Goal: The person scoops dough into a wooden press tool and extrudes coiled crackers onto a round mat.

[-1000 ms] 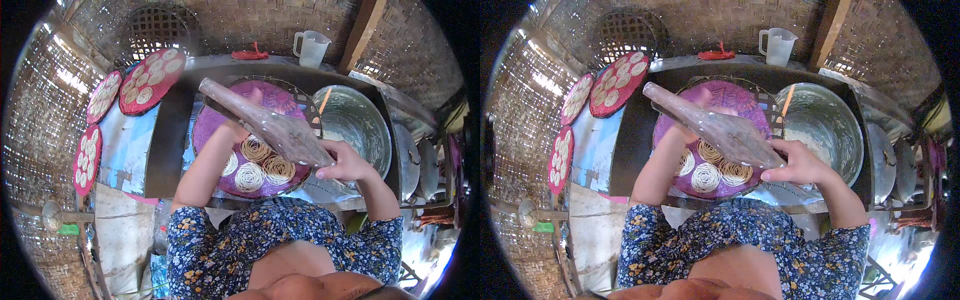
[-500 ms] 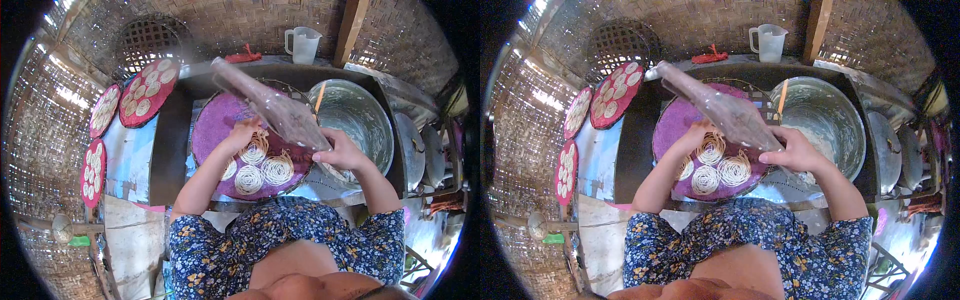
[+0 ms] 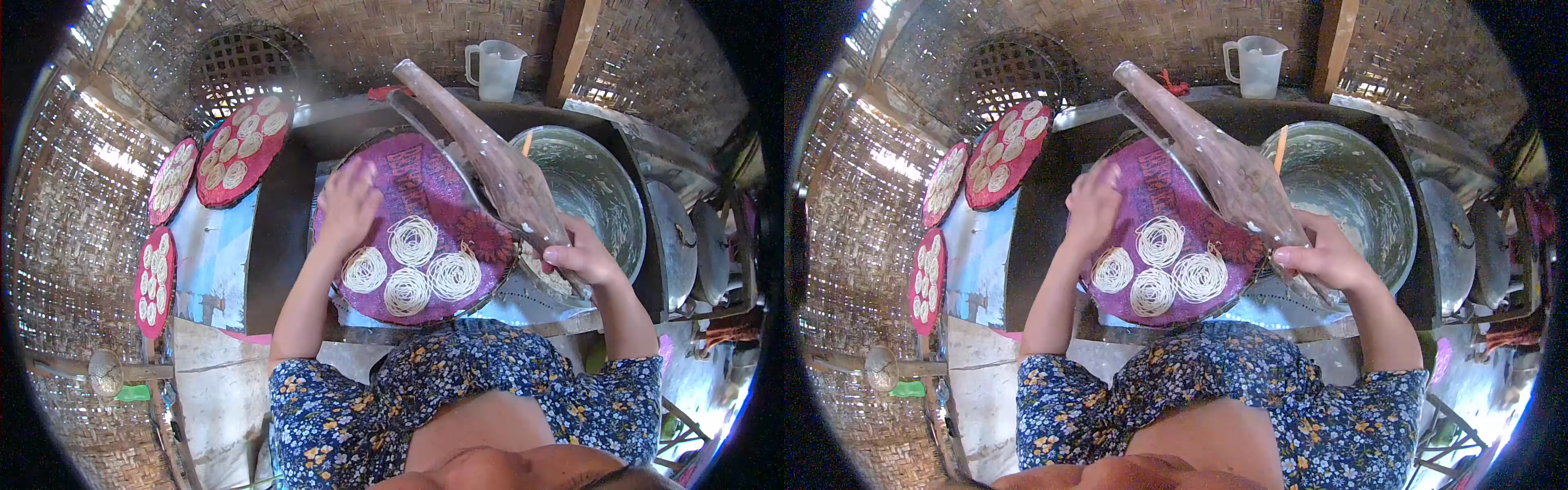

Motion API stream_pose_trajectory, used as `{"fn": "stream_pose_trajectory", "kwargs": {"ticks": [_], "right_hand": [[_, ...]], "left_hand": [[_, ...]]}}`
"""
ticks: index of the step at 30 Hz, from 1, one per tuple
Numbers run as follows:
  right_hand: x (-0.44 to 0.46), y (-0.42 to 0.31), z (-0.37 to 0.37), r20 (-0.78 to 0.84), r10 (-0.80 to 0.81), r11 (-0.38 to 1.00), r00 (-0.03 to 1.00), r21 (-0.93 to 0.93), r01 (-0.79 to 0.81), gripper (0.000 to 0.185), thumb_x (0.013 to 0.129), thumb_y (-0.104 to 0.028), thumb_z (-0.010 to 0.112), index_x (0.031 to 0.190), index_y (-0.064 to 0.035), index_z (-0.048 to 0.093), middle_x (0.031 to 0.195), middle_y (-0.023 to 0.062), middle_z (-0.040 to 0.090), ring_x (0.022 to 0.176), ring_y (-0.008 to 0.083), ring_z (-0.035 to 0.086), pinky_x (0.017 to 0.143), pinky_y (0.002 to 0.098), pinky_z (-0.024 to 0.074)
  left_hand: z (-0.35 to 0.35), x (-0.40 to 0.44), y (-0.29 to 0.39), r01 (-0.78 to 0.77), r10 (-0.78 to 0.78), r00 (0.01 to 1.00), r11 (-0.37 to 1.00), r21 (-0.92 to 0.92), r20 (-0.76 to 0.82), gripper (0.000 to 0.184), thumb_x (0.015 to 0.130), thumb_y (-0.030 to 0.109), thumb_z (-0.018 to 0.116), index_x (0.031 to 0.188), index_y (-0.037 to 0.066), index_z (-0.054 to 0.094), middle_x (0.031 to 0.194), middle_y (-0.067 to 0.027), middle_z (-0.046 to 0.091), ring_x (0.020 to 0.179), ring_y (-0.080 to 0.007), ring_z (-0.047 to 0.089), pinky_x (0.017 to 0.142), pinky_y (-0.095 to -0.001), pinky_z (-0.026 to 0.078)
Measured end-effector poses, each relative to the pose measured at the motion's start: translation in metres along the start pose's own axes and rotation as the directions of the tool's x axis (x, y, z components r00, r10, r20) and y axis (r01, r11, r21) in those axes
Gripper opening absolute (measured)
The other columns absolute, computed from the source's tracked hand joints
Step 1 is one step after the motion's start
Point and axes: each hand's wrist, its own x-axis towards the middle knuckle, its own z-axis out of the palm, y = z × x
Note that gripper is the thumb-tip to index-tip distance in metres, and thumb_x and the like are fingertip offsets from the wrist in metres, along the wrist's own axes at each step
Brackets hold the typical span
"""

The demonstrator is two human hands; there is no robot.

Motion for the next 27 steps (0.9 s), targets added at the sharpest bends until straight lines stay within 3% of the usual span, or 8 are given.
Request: {"fn": "stream_pose_trajectory", "kwargs": {"ticks": [2, 3, 5, 7, 8, 11, 12, 27], "right_hand": [[-0.003, -0.005, 0.003, 0.075, 0.018, 1.0, 0.997, 0.023, -0.02, 0.053, 0.07, -0.037, 0.067, 0.104, 0.0014, 0.053, 0.077, 0.0042, 0.055, 0.063, 0.0111, 0.052, 0.055, 0.0244, 0.0428], [-0.004, -0.005, 0.005, 0.105, 0.023, 0.999, 0.994, 0.039, -0.028, 0.054, 0.071, -0.039, 0.067, 0.104, 0.0013, 0.053, 0.076, 0.004, 0.055, 0.063, 0.0114, 0.052, 0.055, 0.0246, 0.0427], [-0.003, -0.007, 0.011, 0.159, 0.038, 0.997, 0.987, 0.058, -0.047, 0.056, 0.071, -0.042, 0.066, 0.105, 0.001, 0.053, 0.075, 0.0038, 0.054, 0.063, 0.0119, 0.052, 0.055, 0.025, 0.0424], [-0.005, -0.011, 0.01, 0.235, 0.072, 0.997, 0.969, 0.001, -0.074, 0.056, 0.078, -0.052, 0.056, 0.099, 0.0, 0.055, 0.071, 0.0045, 0.055, 0.062, 0.0122, 0.052, 0.053, 0.0258, 0.0423], [-0.006, -0.009, 0.007, 0.264, 0.106, 0.994, 0.959, 0.004, -0.111, 0.057, 0.08, -0.054, 0.053, 0.097, -0.0002, 0.056, 0.07, 0.0048, 0.055, 0.061, 0.0122, 0.053, 0.052, 0.0258, 0.0423], [-0.003, -0.006, -0.01, 0.282, 0.192, 0.98, 0.94, -0.105, -0.169, 0.066, 0.081, -0.063, 0.042, 0.088, 0.0001, 0.058, 0.068, 0.0068, 0.057, 0.058, 0.0137, 0.055, 0.052, 0.0264, 0.0446], [-0.003, -0.007, -0.012, 0.224, 0.216, 0.973, 0.95, -0.126, -0.191, 0.067, 0.08, -0.064, 0.043, 0.087, 0.0008, 0.058, 0.066, 0.007, 0.057, 0.057, 0.0145, 0.055, 0.051, 0.0267, 0.0458], [-0.013, -0.015, -0.021, 0.032, 0.277, 0.907, 0.96, -0.34, -0.25, 0.048, 0.082, -0.049, 0.053, 0.089, -0.0014, 0.058, 0.064, 0.003, 0.054, 0.054, 0.0096, 0.052, 0.047, 0.0242, 0.0421]], "left_hand": [[-0.014, 0.019, 0.009, 0.088, -0.091, 0.995, 0.631, -0.771, 0.039, 0.069, 0.084, 0.059, 0.034, 0.132, 0.01, 0.036, 0.133, -0.0131, 0.038, 0.119, -0.0324, 0.036, 0.099, -0.0467, 0.024], [-0.023, 0.024, 0.025, 0.065, -0.073, 0.995, 0.037, -0.997, 0.062, 0.074, 0.082, 0.064, 0.032, 0.133, 0.011, 0.035, 0.132, -0.014, 0.04, 0.116, -0.0326, 0.041, 0.098, -0.0453, 0.028], [-0.048, 0.04, 0.071, 0.034, 0.082, 0.997, -0.459, -0.888, -0.004, 0.081, 0.081, 0.068, 0.027, 0.135, 0.008, 0.028, 0.128, -0.0124, 0.045, 0.111, -0.0289, 0.047, 0.093, -0.0463, 0.035], [-0.051, 0.057, 0.082, 0.007, 0.267, 0.95, -0.538, -0.843, -0.162, 0.079, 0.082, 0.068, 0.027, 0.132, 0.008, 0.034, 0.126, -0.0119, 0.047, 0.105, -0.0272, 0.052, 0.09, -0.0463, 0.038], [-0.05, 0.062, 0.09, -0.045, 0.205, 0.961, -0.542, -0.839, -0.184, 0.075, 0.081, 0.067, 0.03, 0.127, 0.008, 0.041, 0.104, -0.0069, 0.057, 0.093, -0.0226, 0.055, 0.086, -0.0442, 0.041], [-0.023, 0.087, 0.084, 0.072, 0.402, 0.879, -0.645, -0.76, -0.258, 0.071, 0.082, 0.066, 0.032, 0.121, 0.009, 0.047, 0.076, 0.0005, 0.054, 0.075, -0.0182, 0.054, 0.081, -0.0426, 0.042], [-0.017, 0.087, 0.09, 0.045, 0.293, 0.938, -0.632, -0.774, -0.184, 0.071, 0.081, 0.067, 0.033, 0.119, 0.009, 0.048, 0.064, 0.0038, 0.045, 0.065, -0.0156, 0.05, 0.078, -0.0405, 0.043], [0.022, 0.072, 0.085, -0.062, 0.099, 0.982, -0.64, -0.766, -0.162, 0.056, 0.085, 0.059, 0.039, 0.113, 0.013, 0.055, 0.051, 0.0069, 0.038, 0.051, -0.0097, 0.042, 0.067, -0.0311, 0.041]]}}
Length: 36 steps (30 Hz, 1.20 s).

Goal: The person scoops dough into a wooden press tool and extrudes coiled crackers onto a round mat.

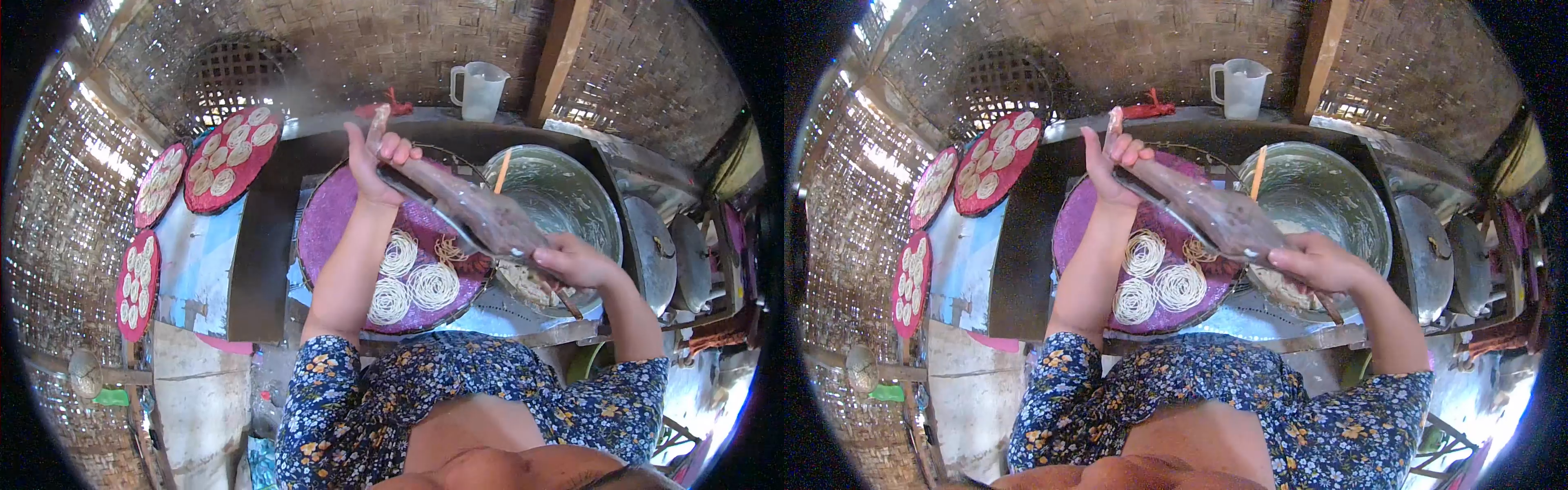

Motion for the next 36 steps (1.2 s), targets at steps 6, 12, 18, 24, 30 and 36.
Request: {"fn": "stream_pose_trajectory", "kwargs": {"ticks": [6, 12, 18, 24, 30, 36], "right_hand": [[0.005, -0.027, 0.005, -0.124, -0.132, 0.986, 0.983, -0.116, 0.117, 0.053, 0.079, -0.047, 0.057, 0.109, -0.0038, 0.057, 0.063, 0.0016, 0.052, 0.053, 0.0091, 0.051, 0.049, 0.0245, 0.0434], [-0.016, -0.021, 0.011, -0.074, -0.114, 0.988, 0.991, -0.111, 0.105, 0.053, 0.078, -0.044, 0.058, 0.115, -0.0049, 0.055, 0.067, 0.0032, 0.056, 0.052, 0.0099, 0.05, 0.049, 0.0255, 0.0429], [-0.024, -0.025, -0.001, -0.236, -0.332, 0.888, 0.913, -0.404, 0.219, 0.058, 0.074, -0.043, 0.062, 0.116, -0.0033, 0.054, 0.086, 0.0171, 0.065, 0.077, 0.0249, 0.064, 0.071, 0.0341, 0.048], [-0.008, -0.038, 0.008, -0.221, -0.393, 0.871, 0.893, -0.402, 0.284, 0.057, 0.076, -0.045, 0.061, 0.112, -0.0017, 0.055, 0.088, 0.0213, 0.062, 0.084, 0.0333, 0.062, 0.074, 0.0362, 0.0468], [-0.008, -0.013, 0.015, -0.159, -0.428, 0.851, 0.89, -0.401, 0.338, 0.056, 0.077, -0.045, 0.061, 0.113, -0.0024, 0.055, 0.085, 0.0211, 0.062, 0.081, 0.0323, 0.062, 0.072, 0.0349, 0.047], [-0.031, -0.004, 0.013, -0.216, -0.319, 0.918, 0.923, -0.314, 0.243, 0.054, 0.075, -0.045, 0.063, 0.107, -0.0019, 0.058, 0.078, 0.0194, 0.062, 0.072, 0.0272, 0.062, 0.067, 0.0336, 0.0469]], "left_hand": [[0.029, 0.017, 0.031, -0.047, 0.047, 0.983, 0.999, -0.008, 0.179, 0.055, 0.084, 0.057, 0.042, 0.111, 0.013, 0.057, 0.051, 0.0083, 0.037, 0.051, -0.0076, 0.04, 0.066, -0.0278, 0.041], [0.037, -0.006, 0.029, 0.03, -0.029, 0.993, 1.0, -0.008, 0.116, 0.058, 0.085, 0.062, 0.034, 0.111, 0.015, 0.055, 0.05, 0.0055, 0.032, 0.049, -0.0112, 0.039, 0.063, -0.0327, 0.042], [0.04, 0.003, 0.017, 0.007, 0.01, 0.968, 0.998, -0.068, 0.251, 0.054, 0.085, 0.056, 0.041, 0.111, 0.011, 0.056, 0.05, 0.0067, 0.038, 0.05, -0.0089, 0.042, 0.065, -0.0288, 0.041], [0.05, 0.015, 0.05, 0.007, 0.007, 0.946, 0.999, -0.043, 0.325, 0.057, 0.086, 0.054, 0.041, 0.115, 0.007, 0.055, 0.05, 0.0057, 0.04, 0.048, -0.0091, 0.041, 0.063, -0.0282, 0.039], [0.054, -0.015, 0.047, 0.008, -0.013, 0.979, 1.0, 0.023, 0.205, 0.059, 0.085, 0.057, 0.039, 0.112, 0.008, 0.055, 0.049, 0.0065, 0.037, 0.046, -0.0077, 0.038, 0.062, -0.0264, 0.038], [0.04, -0.016, 0.013, 0.08, -0.071, 0.983, 0.996, -0.049, 0.17, 0.061, 0.085, 0.06, 0.035, 0.113, 0.009, 0.054, 0.05, 0.0053, 0.037, 0.049, -0.0094, 0.039, 0.065, -0.0286, 0.039]]}}
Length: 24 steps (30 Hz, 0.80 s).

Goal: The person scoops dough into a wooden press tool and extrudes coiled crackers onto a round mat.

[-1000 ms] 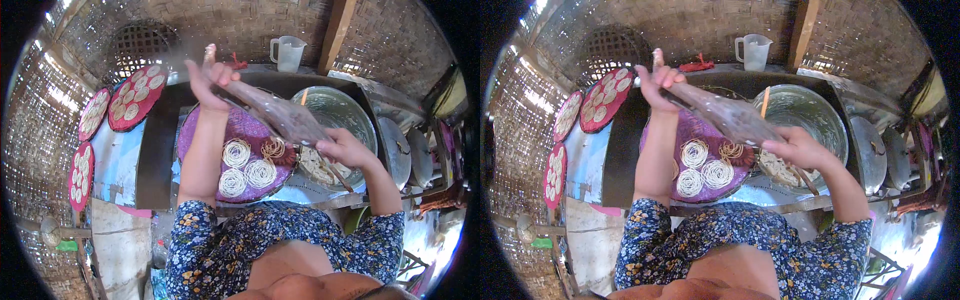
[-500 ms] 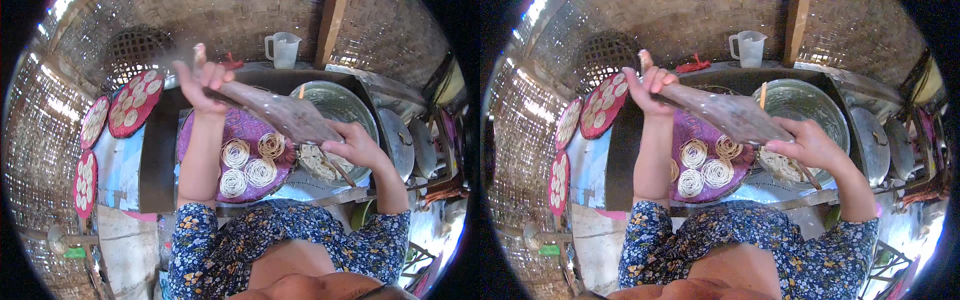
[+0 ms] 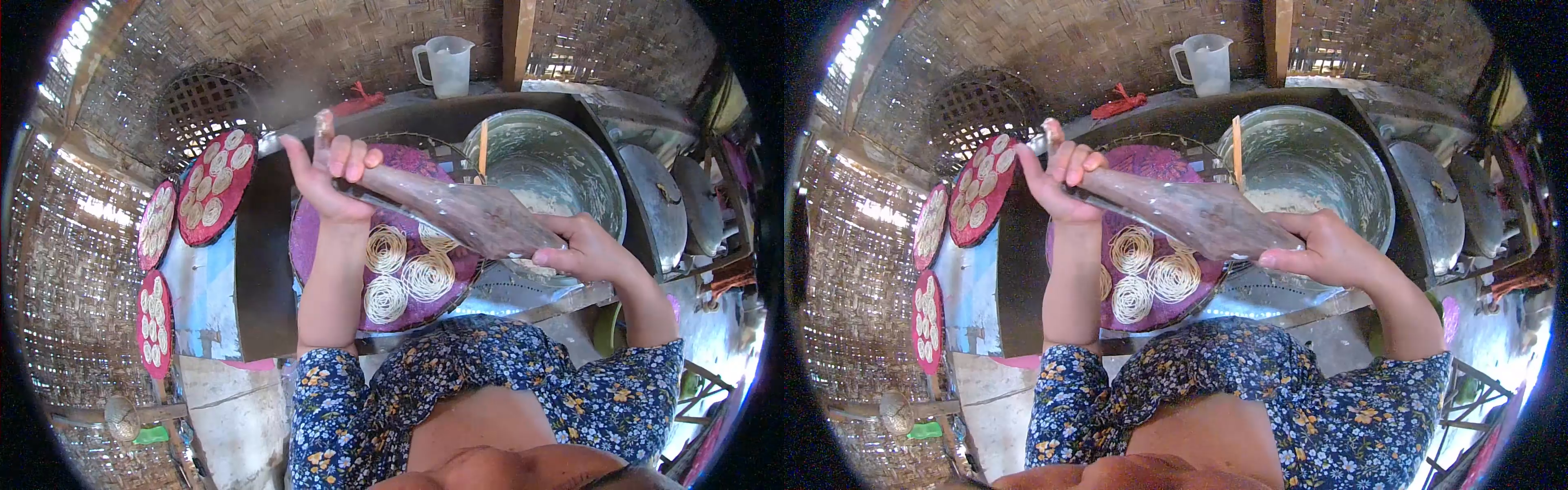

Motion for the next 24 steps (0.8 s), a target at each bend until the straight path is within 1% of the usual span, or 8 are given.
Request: {"fn": "stream_pose_trajectory", "kwargs": {"ticks": [3, 6, 8, 10, 13, 19, 22, 24], "right_hand": [[-0.005, 0.01, -0.002, -0.015, 0.027, 1.0, 1.0, -0.013, -0.027, 0.052, 0.074, -0.046, 0.063, 0.1, -0.0009, 0.059, 0.073, 0.0186, 0.061, 0.067, 0.027, 0.061, 0.062, 0.0345, 0.0458], [-0.007, -0.001, -0.007, 0.007, 0.16, 0.985, 0.987, -0.07, -0.159, 0.051, 0.074, -0.046, 0.063, 0.094, 0.0008, 0.059, 0.069, 0.0178, 0.059, 0.064, 0.0271, 0.06, 0.059, 0.0356, 0.0444], [-0.006, 0.006, -0.005, -0.002, 0.154, 0.988, 0.988, -0.007, -0.154, 0.051, 0.074, -0.046, 0.063, 0.092, 0.0014, 0.059, 0.067, 0.0181, 0.059, 0.062, 0.0277, 0.059, 0.058, 0.0365, 0.0436], [-0.004, 0.016, 0.0, -0.026, 0.115, 0.993, 0.993, 0.019, -0.115, 0.052, 0.074, -0.047, 0.063, 0.091, 0.0016, 0.058, 0.067, 0.0183, 0.058, 0.061, 0.0283, 0.058, 0.057, 0.0371, 0.0433], [-0.002, 0.024, 0.002, -0.056, 0.061, 0.998, 0.997, -0.005, -0.062, 0.053, 0.074, -0.048, 0.062, 0.091, 0.0017, 0.058, 0.067, 0.0185, 0.058, 0.062, 0.0294, 0.059, 0.058, 0.0376, 0.0436], [0.0, 0.024, 0.002, -0.093, 0.079, 0.997, 0.993, -0.006, -0.079, 0.055, 0.075, -0.05, 0.06, 0.091, 0.0025, 0.057, 0.07, 0.0205, 0.059, 0.065, 0.0318, 0.059, 0.061, 0.0383, 0.0446], [0.003, 0.034, 0.007, -0.153, 0.073, 0.997, 0.986, 0.013, -0.072, 0.056, 0.075, -0.051, 0.059, 0.092, 0.0025, 0.058, 0.073, 0.0212, 0.059, 0.065, 0.0321, 0.06, 0.061, 0.0386, 0.0448], [0.006, 0.038, 0.007, -0.168, 0.11, 0.994, 0.98, 0.029, -0.106, 0.056, 0.075, -0.051, 0.059, 0.092, 0.0024, 0.058, 0.074, 0.0206, 0.059, 0.064, 0.0308, 0.06, 0.061, 0.0388, 0.0449]], "left_hand": [[-0.006, 0.01, -0.011, 0.091, -0.081, 0.994, 0.988, -0.126, 0.079, 0.064, 0.084, 0.062, 0.033, 0.116, 0.01, 0.052, 0.062, -0.0007, 0.048, 0.06, -0.0141, 0.047, 0.072, -0.0341, 0.041], [-0.002, 0.013, -0.037, 0.22, -0.236, 0.948, 0.971, -0.099, -0.213, 0.069, 0.083, 0.064, 0.031, 0.12, 0.009, 0.049, 0.086, -0.0076, 0.057, 0.079, -0.0201, 0.054, 0.082, -0.038, 0.041], [-0.039, 0.01, -0.05, 0.651, -0.631, 0.758, 0.742, 0.16, -0.163, 0.051, 0.087, 0.049, 0.043, 0.112, 0.005, 0.051, 0.1, -0.0088, 0.057, 0.09, -0.0194, 0.053, 0.088, -0.0339, 0.04], [-0.068, -0.01, -0.083, 0.75, -0.51, 0.657, 0.513, 0.418, -0.555, 0.041, 0.091, 0.038, 0.043, 0.113, 0.005, 0.05, 0.11, -0.0091, 0.055, 0.102, -0.0209, 0.05, 0.091, -0.0352, 0.038], [-0.059, -0.025, -0.096, 0.672, -0.422, 0.73, 0.295, 0.68, -0.538, 0.036, 0.093, 0.033, 0.041, 0.116, 0.005, 0.048, 0.115, -0.0094, 0.053, 0.108, -0.0208, 0.048, 0.094, -0.0351, 0.036], [-0.041, -0.03, -0.092, 0.687, -0.498, 0.697, 0.257, 0.679, -0.516, 0.038, 0.092, 0.032, 0.042, 0.12, 0.006, 0.046, 0.119, -0.0092, 0.051, 0.109, -0.0198, 0.047, 0.097, -0.0344, 0.033], [-0.045, -0.028, -0.089, 0.731, -0.523, 0.619, 0.111, 0.673, -0.586, 0.04, 0.093, 0.032, 0.039, 0.121, 0.004, 0.045, 0.12, -0.0098, 0.05, 0.111, -0.0197, 0.046, 0.096, -0.033, 0.034], [-0.065, -0.03, -0.088, 0.665, -0.48, 0.687, 0.11, 0.739, -0.546, 0.04, 0.092, 0.029, 0.038, 0.118, 0.0, 0.047, 0.116, -0.011, 0.054, 0.107, -0.0218, 0.049, 0.092, -0.0329, 0.036]]}}
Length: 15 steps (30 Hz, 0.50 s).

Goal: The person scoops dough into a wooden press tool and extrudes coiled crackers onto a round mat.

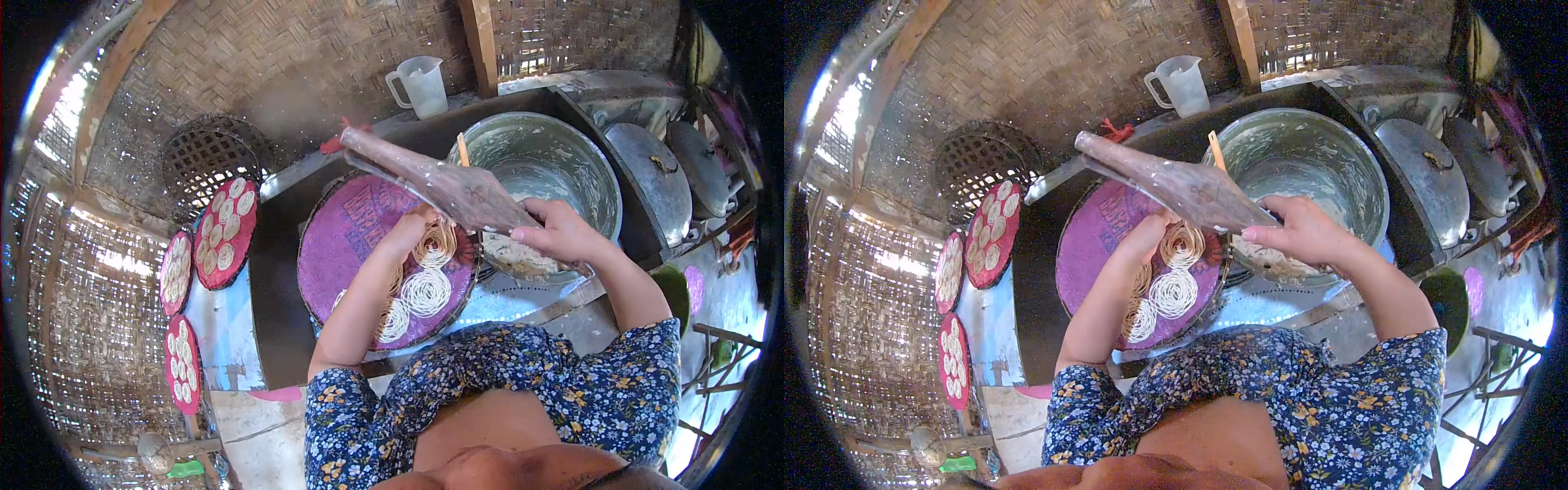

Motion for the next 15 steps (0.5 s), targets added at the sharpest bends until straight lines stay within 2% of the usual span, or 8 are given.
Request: {"fn": "stream_pose_trajectory", "kwargs": {"ticks": [1, 4, 5, 6, 8, 11, 14, 15], "right_hand": [[0.001, 0.003, 0.001, -0.014, 0.022, 0.999, 1.0, 0.024, -0.022, 0.055, 0.075, -0.05, 0.059, 0.092, 0.0024, 0.058, 0.072, 0.0196, 0.059, 0.064, 0.0294, 0.06, 0.06, 0.0385, 0.045], [0.001, 0.01, -0.001, -0.048, 0.064, 0.994, 0.997, 0.087, -0.06, 0.054, 0.076, -0.049, 0.059, 0.093, 0.0025, 0.058, 0.068, 0.0161, 0.059, 0.061, 0.0245, 0.059, 0.058, 0.0369, 0.0449], [0.001, 0.01, -0.001, -0.058, 0.062, 0.993, 0.996, 0.1, -0.056, 0.054, 0.076, -0.049, 0.06, 0.094, 0.0025, 0.058, 0.066, 0.0145, 0.058, 0.059, 0.0225, 0.058, 0.057, 0.0359, 0.0448], [0.0, 0.011, -0.002, -0.067, 0.061, 0.992, 0.996, 0.113, -0.053, 0.054, 0.076, -0.048, 0.06, 0.094, 0.0025, 0.059, 0.065, 0.0129, 0.058, 0.057, 0.0205, 0.057, 0.055, 0.0349, 0.0447], [-0.002, 0.013, -0.003, -0.068, 0.088, 0.987, 0.994, 0.144, -0.077, 0.053, 0.077, -0.048, 0.06, 0.095, 0.0023, 0.058, 0.062, 0.0104, 0.056, 0.054, 0.0176, 0.055, 0.052, 0.0325, 0.0438], [-0.005, 0.016, -0.004, -0.089, 0.074, 0.984, 0.993, 0.169, -0.059, 0.052, 0.077, -0.047, 0.06, 0.093, 0.0019, 0.058, 0.06, 0.0074, 0.054, 0.05, 0.0144, 0.053, 0.048, 0.0298, 0.0427], [-0.008, 0.009, -0.005, -0.068, 0.11, 0.972, 0.992, 0.217, -0.092, 0.05, 0.077, -0.047, 0.06, 0.09, 0.0015, 0.058, 0.06, 0.006, 0.053, 0.05, 0.0128, 0.052, 0.047, 0.0285, 0.0416], [-0.009, 0.006, -0.005, -0.051, 0.133, 0.964, 0.99, 0.239, -0.117, 0.049, 0.078, -0.046, 0.06, 0.089, 0.0014, 0.058, 0.059, 0.0057, 0.053, 0.05, 0.0125, 0.052, 0.047, 0.0282, 0.0412]], "left_hand": [[-0.006, 0.005, -0.01, -0.04, 0.04, 0.999, 0.999, 0.024, -0.021, 0.041, 0.092, 0.027, 0.037, 0.117, -0.003, 0.047, 0.115, -0.0115, 0.055, 0.105, -0.0229, 0.051, 0.09, -0.0329, 0.037], [-0.03, 0.016, -0.037, -0.05, 0.077, 0.996, 0.917, 0.395, -0.053, 0.046, 0.091, 0.035, 0.035, 0.117, 0.0, 0.049, 0.112, -0.0156, 0.056, 0.099, -0.0277, 0.054, 0.088, -0.0332, 0.038], [-0.03, 0.011, -0.039, -0.039, 0.083, 0.989, 0.943, 0.329, -0.123, 0.05, 0.089, 0.044, 0.034, 0.116, 0.005, 0.052, 0.109, -0.0192, 0.056, 0.1, -0.0332, 0.051, 0.089, -0.0374, 0.036], [-0.032, 0.008, -0.04, -0.023, 0.094, 0.986, 0.893, 0.45, -0.136, 0.051, 0.09, 0.044, 0.034, 0.117, 0.004, 0.052, 0.114, -0.0174, 0.053, 0.106, -0.032, 0.046, 0.092, -0.0384, 0.034], [-0.035, -0.004, -0.038, 0.017, 0.119, 0.98, 0.746, 0.665, -0.159, 0.053, 0.092, 0.044, 0.032, 0.119, 0.003, 0.052, 0.125, -0.0138, 0.047, 0.117, -0.0295, 0.036, 0.097, -0.0405, 0.028], [-0.025, -0.036, -0.018, -0.043, 0.226, 0.971, 0.489, 0.871, -0.079, 0.049, 0.087, 0.046, 0.038, 0.116, 0.009, 0.055, 0.133, -0.0153, 0.035, 0.118, -0.0379, 0.032, 0.094, -0.0513, 0.025], [-0.023, -0.052, -0.008, 0.022, 0.297, 0.951, 0.224, 0.974, -0.089, 0.051, 0.085, 0.044, 0.043, 0.124, 0.011, 0.048, 0.14, -0.0129, 0.025, 0.122, -0.0384, 0.027, 0.095, -0.053, 0.022], [-0.026, -0.054, -0.007, 0.061, 0.36, 0.922, 0.227, 0.972, -0.142, 0.053, 0.083, 0.043, 0.046, 0.126, 0.01, 0.046, 0.14, -0.0131, 0.025, 0.122, -0.0381, 0.026, 0.096, -0.0526, 0.022]]}}
